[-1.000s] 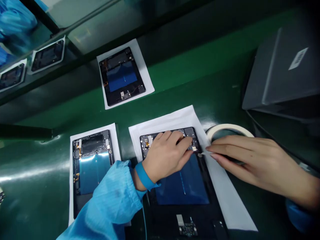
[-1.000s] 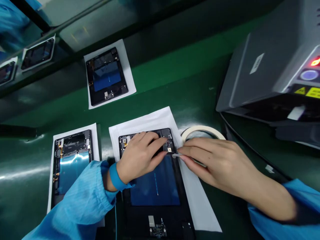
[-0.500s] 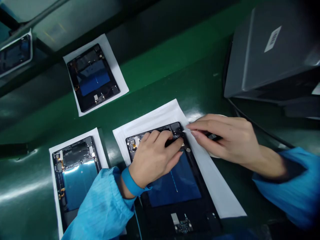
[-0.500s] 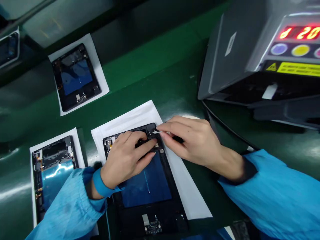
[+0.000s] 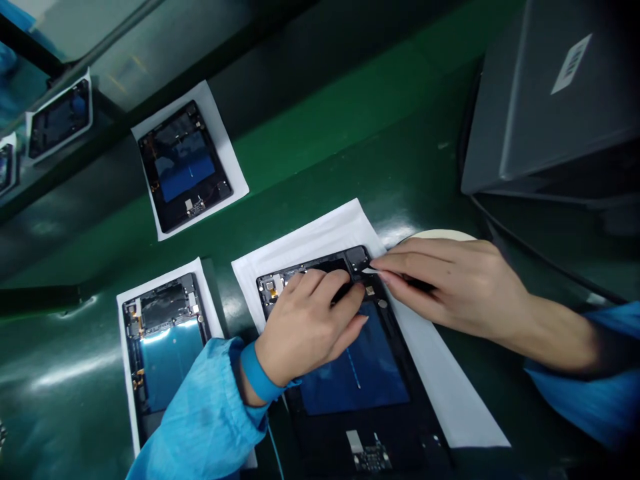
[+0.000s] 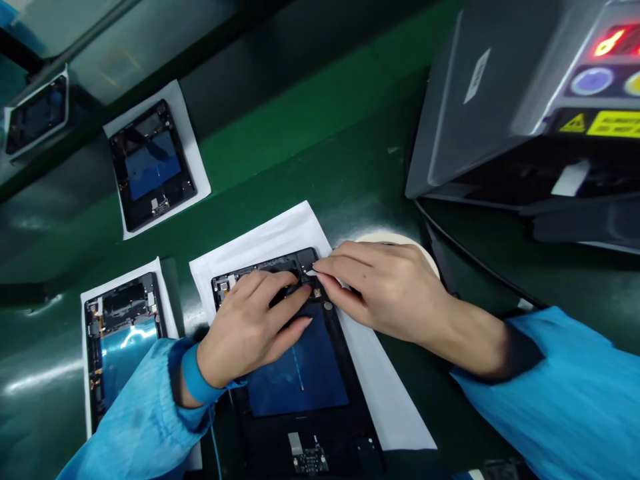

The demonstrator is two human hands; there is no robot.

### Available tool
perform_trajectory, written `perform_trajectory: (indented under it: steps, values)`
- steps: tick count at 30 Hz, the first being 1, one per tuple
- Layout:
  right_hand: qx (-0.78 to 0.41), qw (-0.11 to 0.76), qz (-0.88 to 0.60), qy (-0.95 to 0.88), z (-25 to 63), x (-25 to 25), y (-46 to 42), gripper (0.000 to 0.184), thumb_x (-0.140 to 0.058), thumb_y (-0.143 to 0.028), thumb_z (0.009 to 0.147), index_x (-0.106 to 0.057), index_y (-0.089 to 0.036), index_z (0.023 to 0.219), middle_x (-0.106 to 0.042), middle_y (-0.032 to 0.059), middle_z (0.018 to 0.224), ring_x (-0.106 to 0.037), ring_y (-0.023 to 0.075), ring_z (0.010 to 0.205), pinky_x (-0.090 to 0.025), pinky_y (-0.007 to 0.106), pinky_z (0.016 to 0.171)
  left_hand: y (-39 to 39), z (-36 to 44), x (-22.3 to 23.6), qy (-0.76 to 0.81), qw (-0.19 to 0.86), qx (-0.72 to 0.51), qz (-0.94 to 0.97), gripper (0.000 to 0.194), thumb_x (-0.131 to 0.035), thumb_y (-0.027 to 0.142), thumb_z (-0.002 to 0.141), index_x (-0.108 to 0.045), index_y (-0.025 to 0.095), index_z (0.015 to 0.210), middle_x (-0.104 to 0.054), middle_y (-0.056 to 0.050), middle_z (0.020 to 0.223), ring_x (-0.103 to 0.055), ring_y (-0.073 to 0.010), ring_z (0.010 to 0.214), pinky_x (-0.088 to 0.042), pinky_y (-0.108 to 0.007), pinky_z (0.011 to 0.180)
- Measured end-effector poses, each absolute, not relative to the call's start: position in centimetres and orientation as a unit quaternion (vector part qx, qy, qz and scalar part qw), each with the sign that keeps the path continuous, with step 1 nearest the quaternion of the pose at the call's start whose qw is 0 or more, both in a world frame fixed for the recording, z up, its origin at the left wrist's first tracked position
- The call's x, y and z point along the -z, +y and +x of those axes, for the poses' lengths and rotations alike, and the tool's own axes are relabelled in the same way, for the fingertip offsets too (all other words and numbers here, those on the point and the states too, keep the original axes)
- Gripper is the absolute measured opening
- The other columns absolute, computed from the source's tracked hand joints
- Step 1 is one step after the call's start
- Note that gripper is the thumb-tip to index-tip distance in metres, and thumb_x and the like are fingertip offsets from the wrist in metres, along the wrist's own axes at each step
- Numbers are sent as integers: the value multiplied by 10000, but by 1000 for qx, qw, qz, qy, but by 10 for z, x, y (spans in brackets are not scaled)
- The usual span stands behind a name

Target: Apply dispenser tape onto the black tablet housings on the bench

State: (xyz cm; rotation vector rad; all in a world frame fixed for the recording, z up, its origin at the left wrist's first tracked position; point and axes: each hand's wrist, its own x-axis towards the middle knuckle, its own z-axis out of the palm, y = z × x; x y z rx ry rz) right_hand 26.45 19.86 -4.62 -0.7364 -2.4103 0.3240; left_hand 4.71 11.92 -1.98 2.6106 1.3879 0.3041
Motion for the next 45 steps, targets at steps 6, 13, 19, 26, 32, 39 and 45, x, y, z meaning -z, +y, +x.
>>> perform_trajectory:
  steps: [6, 13, 19, 26, 32, 39, 45]
  values:
    - [-114, 298, -270, -908, 265, 48, 198, 93, -601, -167, 945, -683, -172, 991, -740, 24, 877, -704, 156, 763, -552, 284, 677, 110, 42, 19, 462, 68, -96, 879, 350, -498, 358, 1011, -642, 132, 1237, -651, -119, 1229, -565, -282, 1062, -482, -418, 852]
    - [-101, 284, -254, -919, 265, 45, 197, 51, -631, -154, 941, -671, -169, 969, -742, 20, 858, -700, 130, 742, -530, 250, 647, 107, 41, 24, 458, 40, -123, 880, 288, -491, 358, 1008, -695, 157, 1043, -667, -95, 1194, -576, -248, 1013, -470, -367, 803]
    - [-117, 293, -266, -911, 263, 50, 198, 97, -614, -193, 945, -692, -155, 990, -740, 25, 852, -692, 144, 726, -508, 264, 623, 109, 44, 24, 455, 47, -77, 886, 481, -502, 518, 1001, -589, 188, 1340, -627, -101, 1233, -549, -272, 1061, -447, -389, 843]
    - [-153, 281, -294, -901, 263, 51, 203, 173, -548, -219, 965, -710, -172, 1000, -736, 18, 866, -689, 132, 734, -515, 244, 644, 114, 52, 24, 457, 6, -11, 889, 622, -524, 638, 951, -561, 197, 1388, -607, -128, 1187, -527, -294, 992, -424, -407, 771]
    - [-146, 278, -296, -902, 264, 49, 202, 174, -545, -217, 969, -712, -175, 994, -738, 27, 860, -687, 141, 733, -490, 253, 612, 113, 49, 25, 454, 10, -51, 889, 563, -492, 595, 983, -593, 175, 1344, -620, -119, 1163, -528, -281, 983, -419, -403, 754]
    - [-78, 269, -287, -916, 258, 49, 201, 136, -569, -207, 955, -700, -175, 974, -743, 18, 859, -673, 137, 689, -467, 260, 597, 113, 48, 27, 455, 16, -69, 888, 490, -485, 528, 1009, -616, 164, 1310, -647, -115, 1165, -542, -274, 1013, -423, -397, 781]
    - [-41, 269, -252, -929, 259, 45, 195, 89, -611, -176, 929, -689, -147, 962, -749, 47, 901, -679, 151, 726, -471, 270, 619, 112, 47, 28, 458, 16, -93, 884, 442, -507, 483, 1010, -651, 140, 1249, -663, -108, 1146, -551, -267, 1026, -426, -387, 798]
